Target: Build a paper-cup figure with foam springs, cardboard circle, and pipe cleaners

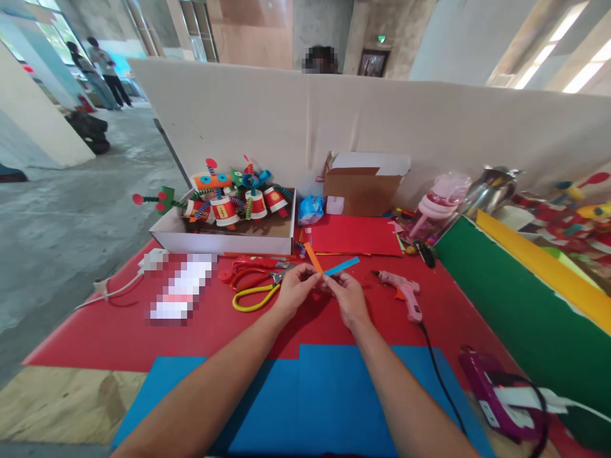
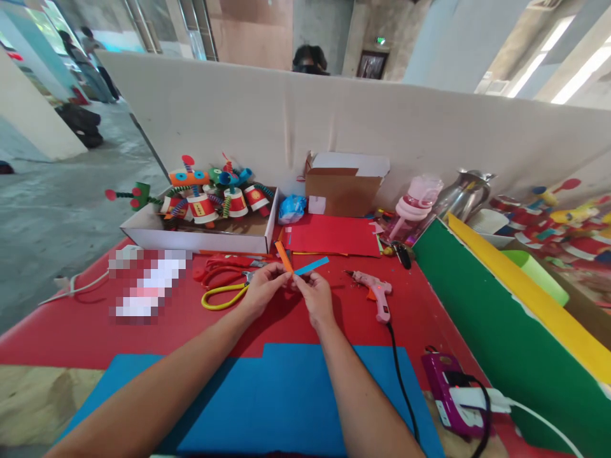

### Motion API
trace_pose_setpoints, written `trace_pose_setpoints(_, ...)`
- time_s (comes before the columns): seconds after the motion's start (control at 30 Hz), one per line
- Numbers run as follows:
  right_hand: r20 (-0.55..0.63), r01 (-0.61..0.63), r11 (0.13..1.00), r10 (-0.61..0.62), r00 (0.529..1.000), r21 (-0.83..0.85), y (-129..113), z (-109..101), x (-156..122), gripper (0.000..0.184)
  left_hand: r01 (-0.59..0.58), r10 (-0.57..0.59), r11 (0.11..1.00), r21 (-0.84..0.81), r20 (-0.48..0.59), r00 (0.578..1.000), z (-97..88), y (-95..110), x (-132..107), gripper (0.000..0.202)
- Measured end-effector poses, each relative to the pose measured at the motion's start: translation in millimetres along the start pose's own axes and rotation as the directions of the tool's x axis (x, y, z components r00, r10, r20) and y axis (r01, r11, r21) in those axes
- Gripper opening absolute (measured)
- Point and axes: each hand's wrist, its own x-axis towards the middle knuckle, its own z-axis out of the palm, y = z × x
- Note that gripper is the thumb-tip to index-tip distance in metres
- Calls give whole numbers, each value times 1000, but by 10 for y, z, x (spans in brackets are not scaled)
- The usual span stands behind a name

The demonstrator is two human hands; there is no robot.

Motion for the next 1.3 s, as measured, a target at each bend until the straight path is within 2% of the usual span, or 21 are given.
trace_pose_setpoints(0.17, -57, 58, 998, -56, 997, 29, 3, 25, -9, 32, 25, -25, 1000, -13, 64, 998, 7, -13, -8, 33)
trace_pose_setpoints(0.53, -6, 17, 1000, -18, 1000, -19, 11, -15, 24, 33, 29, -29, 1000, 0, 80, 996, -26, -10, 4, 33)
trace_pose_setpoints(0.77, -100, 65, 997, -67, 993, -31, 51, -2, 22, 31, 40, -38, 999, -24, 73, 997, -8, -28, 4, 33)
trace_pose_setpoints(0.97, -60, 76, 997, -77, 995, -16, 35, 15, 8, 28, 38, -35, 999, -31, 81, 996, -22, -36, 17, 30)
trace_pose_setpoints(1.2, -71, 75, 996, -78, 994, -44, 49, -8, 24, 28, 45, -43, 999, -13, 90, 995, -31, -41, 24, 28)
trace_pose_setpoints(1.3, -42, 88, 992, -92, 995, -96, 31, -13, 16, 27, 45, -44, 999, -3, 71, 997, -33, -49, 30, 28)
